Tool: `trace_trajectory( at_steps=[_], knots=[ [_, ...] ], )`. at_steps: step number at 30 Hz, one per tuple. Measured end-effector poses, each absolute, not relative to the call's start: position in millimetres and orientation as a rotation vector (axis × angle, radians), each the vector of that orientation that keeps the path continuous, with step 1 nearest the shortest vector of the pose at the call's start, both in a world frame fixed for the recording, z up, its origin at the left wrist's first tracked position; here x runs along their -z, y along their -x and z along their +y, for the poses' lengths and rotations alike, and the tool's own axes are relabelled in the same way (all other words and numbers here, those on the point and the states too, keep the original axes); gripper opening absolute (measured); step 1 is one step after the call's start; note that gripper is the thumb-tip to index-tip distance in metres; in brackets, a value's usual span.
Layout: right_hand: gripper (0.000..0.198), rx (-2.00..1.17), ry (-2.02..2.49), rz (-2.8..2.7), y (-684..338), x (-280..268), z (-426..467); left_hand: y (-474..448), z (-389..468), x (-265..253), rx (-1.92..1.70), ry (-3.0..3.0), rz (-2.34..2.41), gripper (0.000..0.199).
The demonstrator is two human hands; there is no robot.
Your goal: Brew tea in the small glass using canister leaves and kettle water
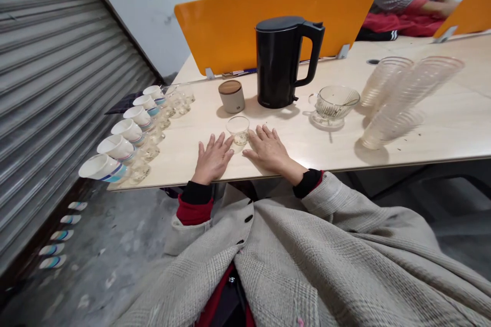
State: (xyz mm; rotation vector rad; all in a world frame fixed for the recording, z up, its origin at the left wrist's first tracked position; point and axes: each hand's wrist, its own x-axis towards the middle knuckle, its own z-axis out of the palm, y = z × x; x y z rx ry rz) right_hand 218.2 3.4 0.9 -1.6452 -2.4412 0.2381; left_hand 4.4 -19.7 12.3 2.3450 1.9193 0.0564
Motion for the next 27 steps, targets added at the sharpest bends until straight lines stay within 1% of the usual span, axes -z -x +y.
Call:
trace_trajectory(
  at_steps=[3,8,13,21,27],
  knots=[
    [0.078,-0.217,1.626,-2.444,-220.0,0.1,3.0,-3.4,-19.6,-11.8,-0.064,-2.35,1.912,0.06],
    [0.089,-0.175,1.695,-2.375,-223.9,2.9,1.4,-4.0,-18.2,-9.3,-0.087,-2.297,1.948,0.065],
    [0.094,-0.129,1.737,-2.375,-227.7,7.1,-2.2,-5.2,-17.0,-8.3,-0.089,-2.274,1.974,0.067],
    [0.1,-0.172,1.802,-2.419,-223.1,3.9,-4.1,-6.0,-16.2,-7.5,-0.077,-2.268,1.982,0.07],
    [0.103,-0.262,1.868,-2.422,-218.8,-4.8,-7.0,-6.0,-16.4,-7.6,-0.071,-2.254,1.986,0.07]
  ],
)
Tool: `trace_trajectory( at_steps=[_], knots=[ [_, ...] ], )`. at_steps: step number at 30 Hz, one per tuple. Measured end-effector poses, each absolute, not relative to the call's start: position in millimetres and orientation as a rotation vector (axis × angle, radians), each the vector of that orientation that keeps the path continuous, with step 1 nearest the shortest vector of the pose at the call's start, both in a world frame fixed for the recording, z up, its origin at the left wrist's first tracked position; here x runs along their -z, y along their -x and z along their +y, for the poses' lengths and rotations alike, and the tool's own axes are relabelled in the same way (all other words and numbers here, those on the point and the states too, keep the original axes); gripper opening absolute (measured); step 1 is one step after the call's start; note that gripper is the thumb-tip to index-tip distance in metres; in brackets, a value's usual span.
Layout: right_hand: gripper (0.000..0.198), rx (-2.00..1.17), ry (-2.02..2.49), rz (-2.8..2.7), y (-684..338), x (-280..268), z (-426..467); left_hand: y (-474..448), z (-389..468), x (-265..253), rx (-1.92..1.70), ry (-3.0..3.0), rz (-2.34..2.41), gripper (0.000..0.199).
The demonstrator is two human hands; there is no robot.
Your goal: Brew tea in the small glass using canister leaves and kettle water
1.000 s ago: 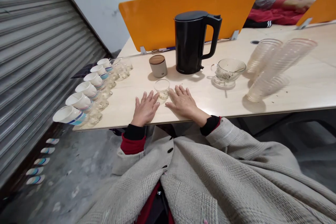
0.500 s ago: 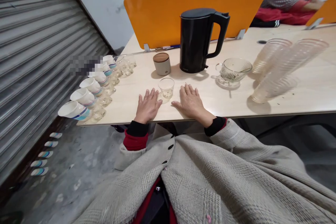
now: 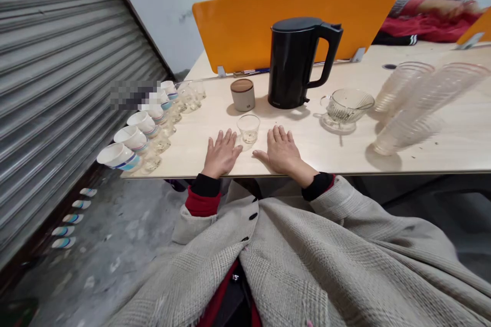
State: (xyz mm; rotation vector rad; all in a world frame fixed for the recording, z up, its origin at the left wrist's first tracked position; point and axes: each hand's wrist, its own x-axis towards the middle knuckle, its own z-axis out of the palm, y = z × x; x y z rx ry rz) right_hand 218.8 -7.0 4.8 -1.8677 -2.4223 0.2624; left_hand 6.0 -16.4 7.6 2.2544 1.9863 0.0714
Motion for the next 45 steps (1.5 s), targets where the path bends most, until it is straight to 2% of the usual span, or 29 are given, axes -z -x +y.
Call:
trace_trajectory(
  at_steps=[7,11,20,27,36,45],
  knots=[
    [0.104,-0.312,1.854,-2.371,-219.6,-3.1,-5.9,-6.7,-16.7,-6.8,-0.077,-2.272,1.993,0.069],
    [0.104,-0.363,1.694,-2.225,-228.4,7.8,3.4,-6.4,-18.7,-4.5,-0.117,-2.294,2.021,0.067],
    [0.116,-0.688,1.315,-1.745,-210.8,10.3,49.4,-3.6,-47.1,4.1,-0.359,-2.276,2.188,0.065],
    [0.091,-0.822,1.268,-1.732,-185.8,2.7,67.3,-3.3,-54.0,7.5,-0.474,-2.303,2.182,0.059],
    [0.077,-0.742,1.108,-1.84,-88.7,-27.0,122.1,-4.2,-54.1,10.2,-0.599,-2.271,2.143,0.058],
    [0.049,-0.84,1.174,-1.901,7.4,-13.1,177.7,-2.9,-56.4,10.5,-0.684,-2.238,2.072,0.061]
  ],
)
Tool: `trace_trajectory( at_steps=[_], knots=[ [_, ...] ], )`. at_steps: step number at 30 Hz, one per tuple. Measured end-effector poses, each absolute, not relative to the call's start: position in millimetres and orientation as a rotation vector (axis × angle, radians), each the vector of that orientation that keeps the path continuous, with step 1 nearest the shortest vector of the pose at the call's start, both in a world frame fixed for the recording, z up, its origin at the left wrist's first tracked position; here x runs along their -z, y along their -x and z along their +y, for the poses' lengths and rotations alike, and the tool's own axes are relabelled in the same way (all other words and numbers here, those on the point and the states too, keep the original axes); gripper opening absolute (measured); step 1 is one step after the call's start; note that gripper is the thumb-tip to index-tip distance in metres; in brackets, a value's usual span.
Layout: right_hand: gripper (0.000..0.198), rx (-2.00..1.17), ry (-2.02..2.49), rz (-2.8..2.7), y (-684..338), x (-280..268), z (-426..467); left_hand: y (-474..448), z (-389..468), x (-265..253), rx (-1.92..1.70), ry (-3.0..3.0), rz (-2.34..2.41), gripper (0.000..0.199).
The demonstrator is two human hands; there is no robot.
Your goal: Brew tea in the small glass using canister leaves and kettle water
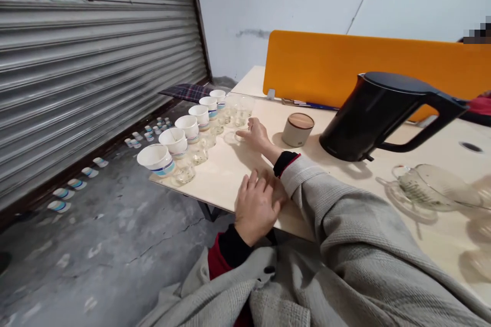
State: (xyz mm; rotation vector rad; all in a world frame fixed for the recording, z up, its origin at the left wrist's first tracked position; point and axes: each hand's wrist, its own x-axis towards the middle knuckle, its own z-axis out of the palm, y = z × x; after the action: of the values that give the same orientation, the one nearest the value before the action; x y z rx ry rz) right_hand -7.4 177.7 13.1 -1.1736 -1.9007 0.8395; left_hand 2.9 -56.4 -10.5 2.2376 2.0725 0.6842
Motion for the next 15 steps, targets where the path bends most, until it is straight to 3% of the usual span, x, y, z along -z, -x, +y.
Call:
trace_trajectory(
  at_steps=[15],
  knots=[
    [0.04,-0.836,1.21,-1.976,40.2,-16.0,186.4,-0.9,-58.1,10.8,-0.702,-2.234,2.047,0.067]
  ],
)
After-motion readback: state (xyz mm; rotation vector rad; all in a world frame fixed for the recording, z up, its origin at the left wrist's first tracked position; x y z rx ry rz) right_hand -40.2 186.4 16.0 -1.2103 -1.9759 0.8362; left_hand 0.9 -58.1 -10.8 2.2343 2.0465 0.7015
